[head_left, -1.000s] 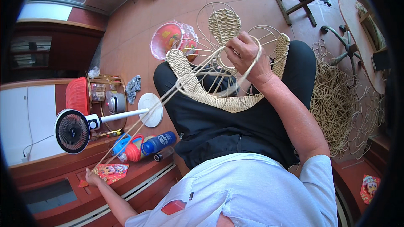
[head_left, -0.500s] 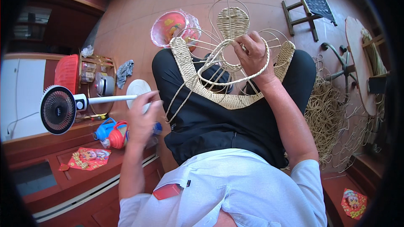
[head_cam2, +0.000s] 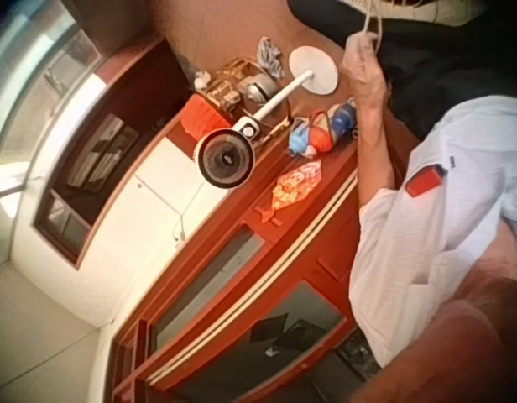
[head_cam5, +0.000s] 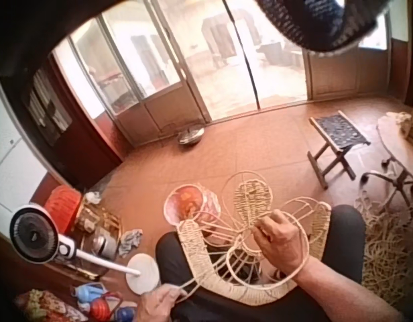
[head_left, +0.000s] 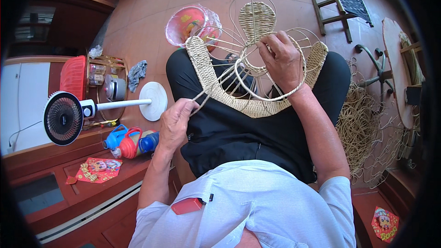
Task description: Weaving a straw fan or decorative object using flexible straw strips on a circular frame.
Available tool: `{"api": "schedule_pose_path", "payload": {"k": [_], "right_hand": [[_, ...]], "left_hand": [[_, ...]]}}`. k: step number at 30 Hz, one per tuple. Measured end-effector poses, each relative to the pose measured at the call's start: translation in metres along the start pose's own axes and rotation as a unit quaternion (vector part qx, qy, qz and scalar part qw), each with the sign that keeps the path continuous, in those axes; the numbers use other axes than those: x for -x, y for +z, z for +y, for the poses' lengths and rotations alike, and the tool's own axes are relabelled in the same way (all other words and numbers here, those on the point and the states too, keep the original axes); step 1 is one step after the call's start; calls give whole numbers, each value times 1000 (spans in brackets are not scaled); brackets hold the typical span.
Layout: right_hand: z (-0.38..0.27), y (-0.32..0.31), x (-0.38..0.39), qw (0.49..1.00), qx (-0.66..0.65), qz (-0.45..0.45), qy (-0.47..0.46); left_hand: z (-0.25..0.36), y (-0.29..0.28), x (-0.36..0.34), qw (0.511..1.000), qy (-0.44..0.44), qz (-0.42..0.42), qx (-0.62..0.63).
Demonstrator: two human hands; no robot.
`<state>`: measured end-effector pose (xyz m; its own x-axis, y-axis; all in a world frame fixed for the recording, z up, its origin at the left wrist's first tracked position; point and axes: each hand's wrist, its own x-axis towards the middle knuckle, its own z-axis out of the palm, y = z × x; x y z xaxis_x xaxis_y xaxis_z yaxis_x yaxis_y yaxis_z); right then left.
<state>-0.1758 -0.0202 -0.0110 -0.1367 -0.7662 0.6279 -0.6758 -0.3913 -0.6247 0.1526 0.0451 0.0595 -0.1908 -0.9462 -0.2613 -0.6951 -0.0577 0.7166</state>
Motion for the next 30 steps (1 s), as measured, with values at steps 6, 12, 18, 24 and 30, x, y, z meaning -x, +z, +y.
{"api": "schedule_pose_path", "payload": {"k": [6,12,18,24,30], "right_hand": [[1,3,1,1000,7,-13,23],[2,1,2,1000,1,-7,22],[0,0,1,999,8,-12,30],[0,0,1,1000,0,-11,25],[1,2,3,998,-5,-21,56]], "left_hand": [[26,28,4,910,270,213,-231],[31,67,-14,914,291,169,-229],[20,74,-32,896,267,190,-301],[27,74,-51,873,293,216,-325],[20,79,-58,860,310,173,-368]]}}
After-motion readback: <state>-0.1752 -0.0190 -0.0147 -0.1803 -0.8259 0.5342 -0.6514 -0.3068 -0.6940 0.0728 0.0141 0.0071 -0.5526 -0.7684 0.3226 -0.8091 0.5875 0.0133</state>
